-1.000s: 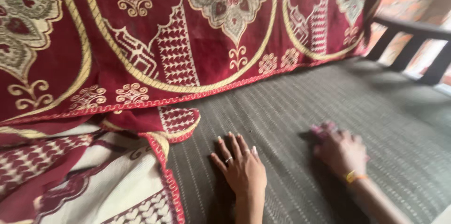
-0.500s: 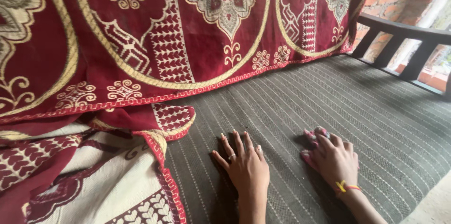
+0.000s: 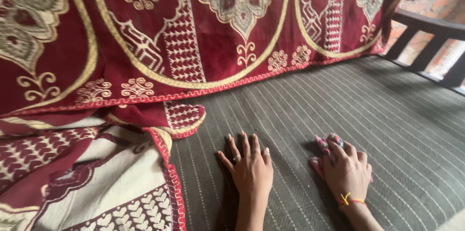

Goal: The person wipes the seat and armrest of a wooden bench with a small pink cloth. They move the cloth back and forth across the striped fabric and along the wooden frame, then fold the cloth and continue wiping the bench surface.

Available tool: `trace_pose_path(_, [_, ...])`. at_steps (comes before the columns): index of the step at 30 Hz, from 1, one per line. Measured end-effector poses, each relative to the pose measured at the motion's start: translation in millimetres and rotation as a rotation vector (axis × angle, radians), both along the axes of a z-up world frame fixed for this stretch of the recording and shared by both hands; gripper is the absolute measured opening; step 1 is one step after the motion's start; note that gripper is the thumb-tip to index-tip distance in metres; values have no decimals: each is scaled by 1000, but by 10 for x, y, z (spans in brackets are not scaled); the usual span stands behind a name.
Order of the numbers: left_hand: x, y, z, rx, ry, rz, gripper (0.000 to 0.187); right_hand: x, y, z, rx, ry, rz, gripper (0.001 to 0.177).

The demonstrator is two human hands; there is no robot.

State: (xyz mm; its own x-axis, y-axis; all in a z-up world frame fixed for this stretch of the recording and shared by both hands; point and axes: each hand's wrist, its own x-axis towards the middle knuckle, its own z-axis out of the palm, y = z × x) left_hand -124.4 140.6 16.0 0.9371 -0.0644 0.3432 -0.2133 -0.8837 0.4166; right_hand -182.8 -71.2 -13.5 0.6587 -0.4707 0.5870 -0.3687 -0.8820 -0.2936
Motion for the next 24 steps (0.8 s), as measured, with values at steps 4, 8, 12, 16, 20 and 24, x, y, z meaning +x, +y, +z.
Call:
trace_pose_path(4, [-22, 1, 19, -12, -29, 3, 56, -4, -38, -74, -5, -14, 6, 41])
trace_pose_path(8, [-50, 6, 28, -52, -138, -10, 52, 21, -104, -101, 22, -33, 35, 41])
trace_pose_path(12, [-282, 147, 12, 27, -162, 33, 50, 35, -109, -79, 57, -34, 63, 43])
trace_pose_path(16, [-498, 400, -30, 143, -177, 150, 58, 69, -141, -91, 82, -73, 98, 41])
trace_pose_path(20, [-634, 436, -149, 208, -159, 184, 58, 34, -210, -206, 91, -99, 124, 36])
trace_pose_path(24, [-680, 426, -157, 210, -138, 215, 57, 43, -90, -161, 109, 56, 161, 36])
